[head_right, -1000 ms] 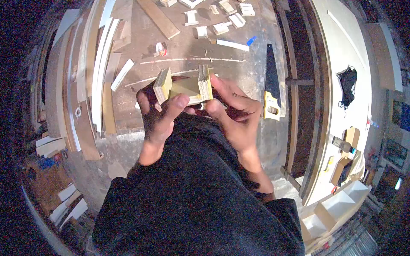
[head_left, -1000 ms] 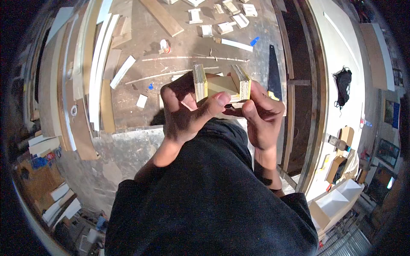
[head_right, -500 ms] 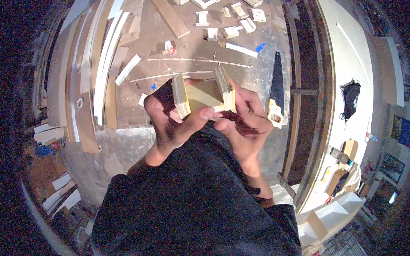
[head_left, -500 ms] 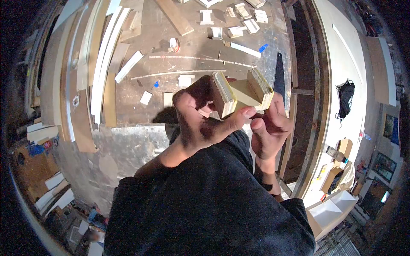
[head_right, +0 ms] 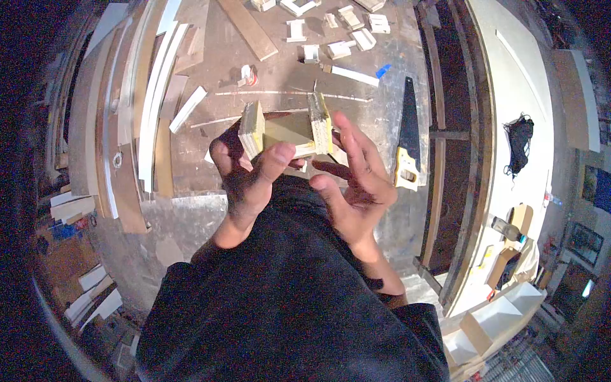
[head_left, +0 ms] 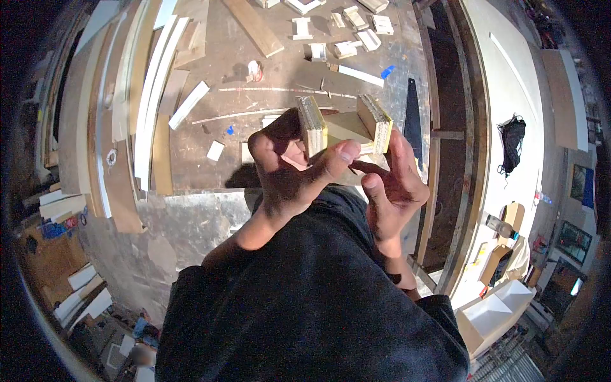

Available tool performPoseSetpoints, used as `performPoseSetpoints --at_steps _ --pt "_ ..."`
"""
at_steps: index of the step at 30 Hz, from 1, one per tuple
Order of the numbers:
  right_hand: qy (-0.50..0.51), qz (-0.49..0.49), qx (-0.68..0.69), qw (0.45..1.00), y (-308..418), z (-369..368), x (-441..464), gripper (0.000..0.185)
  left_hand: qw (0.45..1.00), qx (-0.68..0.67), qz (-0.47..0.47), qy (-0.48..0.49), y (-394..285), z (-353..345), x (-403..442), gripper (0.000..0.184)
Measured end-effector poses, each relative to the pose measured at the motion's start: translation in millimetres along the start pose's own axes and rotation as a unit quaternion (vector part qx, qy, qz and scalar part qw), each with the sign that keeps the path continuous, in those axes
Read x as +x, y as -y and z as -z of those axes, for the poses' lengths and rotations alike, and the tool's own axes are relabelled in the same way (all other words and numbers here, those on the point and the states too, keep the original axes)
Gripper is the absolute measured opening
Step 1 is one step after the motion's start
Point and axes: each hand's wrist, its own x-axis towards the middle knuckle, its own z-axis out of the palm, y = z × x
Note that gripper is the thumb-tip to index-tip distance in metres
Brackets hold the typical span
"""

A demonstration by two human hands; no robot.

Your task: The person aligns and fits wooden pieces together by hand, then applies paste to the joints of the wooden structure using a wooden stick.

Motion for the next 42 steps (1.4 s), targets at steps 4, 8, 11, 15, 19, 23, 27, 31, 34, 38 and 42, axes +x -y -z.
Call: performPoseSetpoints --at_steps 4,8,11,15,19,23,27,31,34,38,42 --pt "0.044 0.049 -0.080 0.995 -8.0 11.9 -1.0 0.055 1.000 -0.012 -0.024 -0.011 1.4 -5.6 -0.7 0.030" --pt "0.037 0.034 -0.087 0.995 3.0 2.0 -7.8 0.054 0.998 -0.041 0.035 -0.020 3.6 -7.5 0.0 0.027" --pt "0.032 0.029 -0.082 0.996 6.4 2.3 -8.6 0.053 0.996 -0.067 0.054 -0.015 2.5 -6.5 -1.7 0.029" --pt "0.069 0.077 -0.044 0.994 1.8 14.3 -2.1 0.052 0.971 0.163 -0.170 0.044 5.9 10.5 6.9 0.044" --pt "0.028 -0.007 0.089 0.996 7.9 10.9 2.4 0.054 0.929 0.259 -0.240 0.109 -3.8 21.2 8.0 0.058" --pt "0.078 0.043 0.012 0.996 0.4 24.1 6.5 0.052 0.946 0.135 -0.291 0.051 22.2 13.9 -4.6 0.071" --pt "0.099 0.084 -0.039 0.991 -1.4 26.2 6.5 0.046 0.908 0.232 -0.304 0.167 10.0 25.1 -2.6 0.092" --pt "0.075 0.081 -0.080 0.991 3.9 23.2 1.9 0.041 0.892 0.274 -0.305 0.192 10.7 23.6 -2.2 0.098" --pt "0.051 0.090 -0.055 0.993 4.3 15.7 0.0 0.040 0.898 0.256 -0.300 0.193 10.5 21.6 -2.4 0.095" --pt "0.043 0.086 -0.057 0.994 3.4 17.8 -1.0 0.042 0.895 0.250 -0.319 0.187 10.4 17.7 0.0 0.094" --pt "0.063 0.075 -0.007 0.995 -3.3 22.6 3.6 0.051 0.904 0.244 -0.310 0.163 2.9 20.2 2.1 0.077"
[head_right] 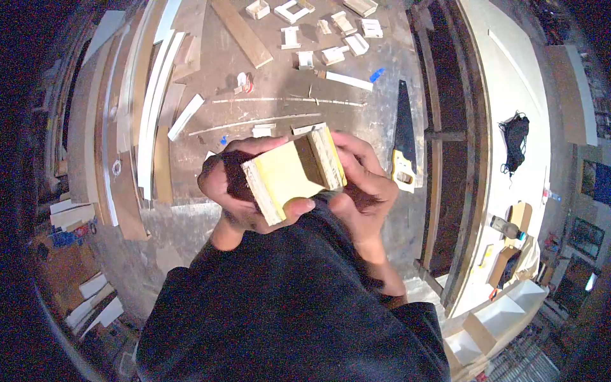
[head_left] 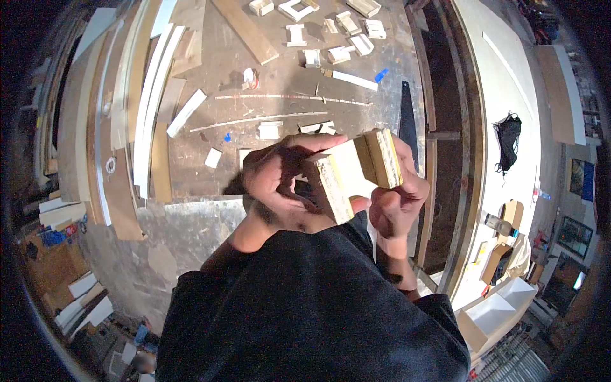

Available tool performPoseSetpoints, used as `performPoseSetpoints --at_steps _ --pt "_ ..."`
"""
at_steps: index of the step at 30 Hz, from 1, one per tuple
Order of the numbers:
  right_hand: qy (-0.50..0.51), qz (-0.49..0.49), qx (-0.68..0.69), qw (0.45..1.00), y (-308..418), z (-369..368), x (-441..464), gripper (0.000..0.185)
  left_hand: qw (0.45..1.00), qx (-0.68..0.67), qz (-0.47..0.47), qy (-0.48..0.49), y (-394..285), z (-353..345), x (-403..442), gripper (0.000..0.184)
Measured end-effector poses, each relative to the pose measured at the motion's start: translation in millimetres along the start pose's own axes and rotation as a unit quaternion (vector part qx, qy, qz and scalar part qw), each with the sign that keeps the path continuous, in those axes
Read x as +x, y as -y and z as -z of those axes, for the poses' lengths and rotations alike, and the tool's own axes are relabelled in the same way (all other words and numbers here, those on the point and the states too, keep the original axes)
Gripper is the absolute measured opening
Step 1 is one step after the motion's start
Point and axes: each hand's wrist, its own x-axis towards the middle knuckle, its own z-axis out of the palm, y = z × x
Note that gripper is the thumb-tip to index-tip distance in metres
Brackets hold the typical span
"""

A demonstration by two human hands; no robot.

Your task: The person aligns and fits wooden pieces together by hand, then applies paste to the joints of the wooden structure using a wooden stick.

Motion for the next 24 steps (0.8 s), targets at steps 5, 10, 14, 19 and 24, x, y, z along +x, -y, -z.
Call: performPoseSetpoints --at_steps 5,10,14,19,24 --pt "-0.001 -0.074 0.155 0.985 11.0 6.2 6.1 0.057 0.991 -0.116 0.012 -0.072 3.2 -1.7 -2.8 0.072" --pt "0.078 0.029 0.025 0.996 2.4 14.7 7.5 0.049 0.997 -0.079 -0.022 0.004 8.3 5.6 -4.2 0.078" --pt "0.071 0.030 0.013 0.997 2.1 14.3 5.4 0.046 0.999 -0.026 -0.016 0.023 4.7 9.5 -3.9 0.080" --pt "0.046 0.000 -0.016 0.999 4.5 8.3 3.6 0.044 0.994 -0.083 0.062 -0.040 4.6 2.4 5.5 0.064" --pt "0.030 -0.042 0.072 0.996 0.8 6.2 5.5 0.047 0.993 -0.098 0.052 -0.031 6.8 4.3 6.7 0.064"
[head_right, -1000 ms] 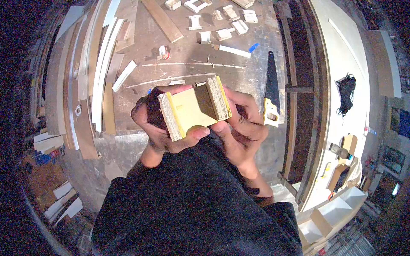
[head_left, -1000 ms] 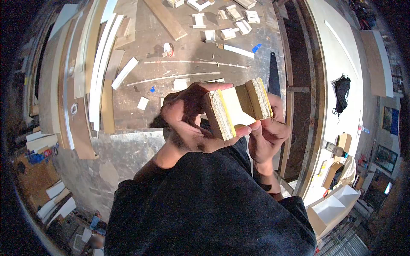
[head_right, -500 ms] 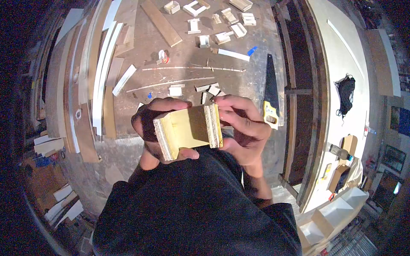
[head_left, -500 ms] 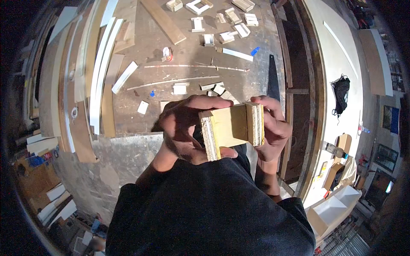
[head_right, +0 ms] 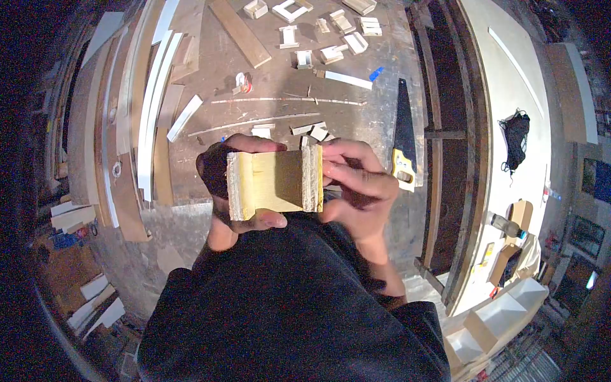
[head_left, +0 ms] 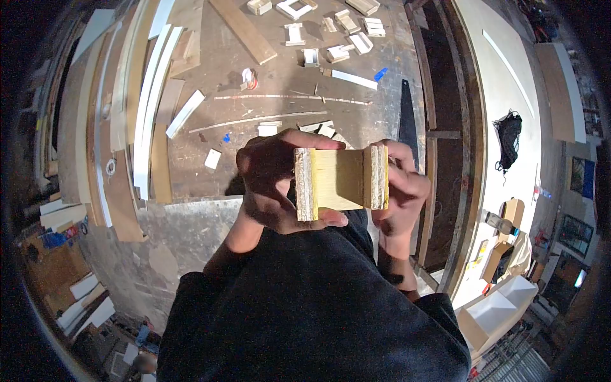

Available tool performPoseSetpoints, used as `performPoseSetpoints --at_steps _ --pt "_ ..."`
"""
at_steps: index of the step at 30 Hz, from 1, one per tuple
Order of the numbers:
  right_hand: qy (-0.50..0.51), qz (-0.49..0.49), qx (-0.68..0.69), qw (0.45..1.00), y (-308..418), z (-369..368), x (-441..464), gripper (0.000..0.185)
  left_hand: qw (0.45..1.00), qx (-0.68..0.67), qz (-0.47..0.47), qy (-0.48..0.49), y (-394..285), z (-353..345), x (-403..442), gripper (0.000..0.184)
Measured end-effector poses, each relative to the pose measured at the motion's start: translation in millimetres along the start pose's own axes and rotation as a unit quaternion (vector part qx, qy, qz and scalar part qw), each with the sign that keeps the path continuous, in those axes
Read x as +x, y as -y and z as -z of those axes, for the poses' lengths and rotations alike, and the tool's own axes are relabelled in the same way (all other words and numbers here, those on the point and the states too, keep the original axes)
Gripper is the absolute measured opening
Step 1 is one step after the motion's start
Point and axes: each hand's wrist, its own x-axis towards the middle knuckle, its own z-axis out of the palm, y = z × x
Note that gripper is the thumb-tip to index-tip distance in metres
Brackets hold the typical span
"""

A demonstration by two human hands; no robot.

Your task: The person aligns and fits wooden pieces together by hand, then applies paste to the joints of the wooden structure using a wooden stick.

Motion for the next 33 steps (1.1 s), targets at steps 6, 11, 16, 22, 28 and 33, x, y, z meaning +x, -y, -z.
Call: performPoseSetpoints --at_steps 6,11,16,22,28,33 --pt "0.032 -0.152 0.153 0.976 -14.2 2.2 1.8 0.041 0.992 -0.057 0.054 0.103 15.9 12.1 -12.6 0.076" --pt "0.048 -0.182 0.157 0.969 -11.7 5.9 -1.1 0.040 0.981 -0.055 0.079 0.171 23.7 19.4 -25.3 0.090" --pt "0.017 -0.162 0.203 0.965 -11.6 5.1 -3.5 0.036 0.975 -0.047 0.108 0.188 23.9 14.0 -22.7 0.091" --pt "0.044 -0.159 0.163 0.973 -6.2 11.9 -0.4 0.037 0.973 -0.139 0.175 0.050 15.7 -7.3 -14.2 0.077" --pt "0.039 -0.081 0.114 0.989 1.5 4.9 2.0 0.031 0.961 -0.198 0.191 0.034 12.8 -5.7 -12.4 0.079" --pt "0.031 -0.098 0.085 0.991 1.5 8.3 1.3 0.029 0.957 -0.212 0.179 0.085 23.2 0.2 -14.7 0.085"
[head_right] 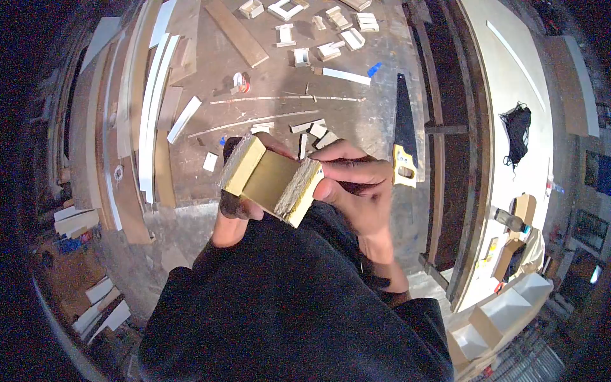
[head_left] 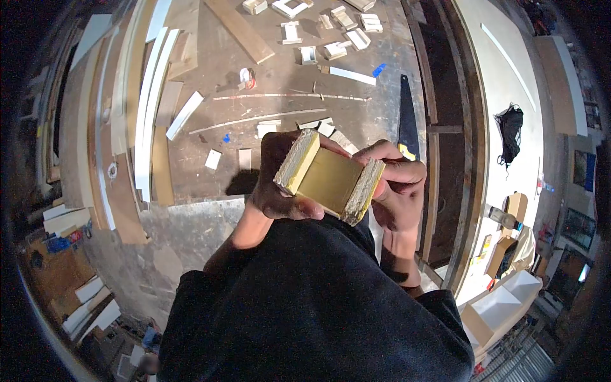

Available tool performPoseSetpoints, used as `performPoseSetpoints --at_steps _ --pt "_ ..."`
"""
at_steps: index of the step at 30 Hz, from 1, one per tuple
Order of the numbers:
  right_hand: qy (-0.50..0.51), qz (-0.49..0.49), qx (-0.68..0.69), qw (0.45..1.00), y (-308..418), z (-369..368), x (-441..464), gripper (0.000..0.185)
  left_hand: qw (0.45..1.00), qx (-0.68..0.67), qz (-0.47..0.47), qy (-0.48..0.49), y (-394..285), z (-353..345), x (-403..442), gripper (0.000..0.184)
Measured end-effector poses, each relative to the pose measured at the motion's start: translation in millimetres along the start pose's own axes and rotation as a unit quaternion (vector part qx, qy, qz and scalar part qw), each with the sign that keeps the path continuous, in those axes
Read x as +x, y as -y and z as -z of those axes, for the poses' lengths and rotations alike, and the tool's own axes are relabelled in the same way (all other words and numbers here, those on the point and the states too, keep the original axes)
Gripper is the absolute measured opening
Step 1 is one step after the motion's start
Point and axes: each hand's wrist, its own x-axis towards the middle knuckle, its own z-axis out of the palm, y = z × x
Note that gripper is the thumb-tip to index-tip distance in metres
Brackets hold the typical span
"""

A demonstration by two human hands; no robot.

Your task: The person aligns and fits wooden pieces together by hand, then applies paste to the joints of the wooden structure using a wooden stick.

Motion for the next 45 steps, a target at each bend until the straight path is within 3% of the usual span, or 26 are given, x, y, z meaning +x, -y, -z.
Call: performPoseSetpoints --at_steps 5,7,8,10,14,16,18,21,23,24,26,27,31,35,41,44,45 --pt "-0.010 -0.015 0.001 1.000 0.9 0.7 1.0 0.028 0.999 0.002 0.024 0.036 2.4 3.3 -2.5 0.088" --pt "-0.011 -0.008 -0.025 1.000 1.1 1.3 3.1 0.030 0.993 -0.082 0.037 -0.081 1.3 -8.3 -2.5 0.074" --pt "-0.009 -0.008 -0.025 1.000 0.2 0.2 3.4 0.030 0.993 -0.082 0.036 -0.082 2.6 -12.1 -3.2 0.074" --pt "-0.079 -0.015 -0.019 0.997 -3.2 -5.7 3.7 0.034 0.977 -0.135 0.039 -0.162 9.0 -15.0 -6.5 0.068" --pt "-0.064 -0.024 -0.023 0.997 -8.9 -6.2 4.5 0.040 0.973 -0.145 0.089 -0.156 3.6 -8.2 -10.6 0.073" --pt "-0.075 -0.041 -0.020 0.996 -11.5 -8.8 3.8 0.039 0.979 -0.124 0.062 -0.148 2.7 -8.5 -9.1 0.071" --pt "-0.084 -0.058 -0.016 0.995 -16.4 -8.1 3.8 0.038 0.963 -0.202 0.096 -0.153 -1.0 -10.3 -7.8 0.064" --pt "-0.048 -0.004 -0.001 0.999 -21.1 -3.8 9.1 0.039 0.947 -0.272 0.117 -0.123 2.9 -5.7 -7.8 0.058" --pt "0.002 -0.085 -0.024 0.996 -12.1 -5.4 13.0 0.063 0.944 -0.281 0.130 -0.111 3.0 -1.0 -10.1 0.058" --pt "0.003 -0.086 -0.024 0.996 -15.3 -3.8 14.4 0.063 0.943 -0.285 0.137 -0.104 2.5 0.4 -10.7 0.058" --pt "0.057 -0.050 -0.033 0.997 -26.6 1.7 19.5 0.094 0.945 -0.280 0.149 -0.077 1.4 2.8 -11.4 0.059" --pt "0.079 -0.090 0.000 0.993 -25.3 0.7 22.2 0.113 0.947 -0.276 0.152 -0.066 1.4 2.8 -11.7 0.059" --pt "0.123 -0.124 0.137 0.975 -24.2 -10.8 22.1 0.117 0.928 -0.294 0.224 -0.044 1.7 0.6 -11.6 0.059" --pt "0.144 -0.162 0.146 0.965 -14.8 -10.4 20.2 0.109 0.927 -0.287 0.242 -0.019 -0.9 -1.0 -8.9 0.058" --pt "0.061 -0.141 0.140 0.978 -16.3 -12.0 22.6 0.105 0.916 -0.273 0.294 -0.016 8.6 13.9 -17.0 0.066" --pt "0.069 -0.073 0.052 0.994 -22.8 -3.7 26.7 0.106 0.942 -0.190 0.278 -0.009 6.3 22.0 -17.8 0.069" --pt "0.070 -0.084 0.030 0.994 -21.8 -2.5 27.3 0.106 0.978 -0.047 0.203 -0.020 1.7 21.4 -15.7 0.074"
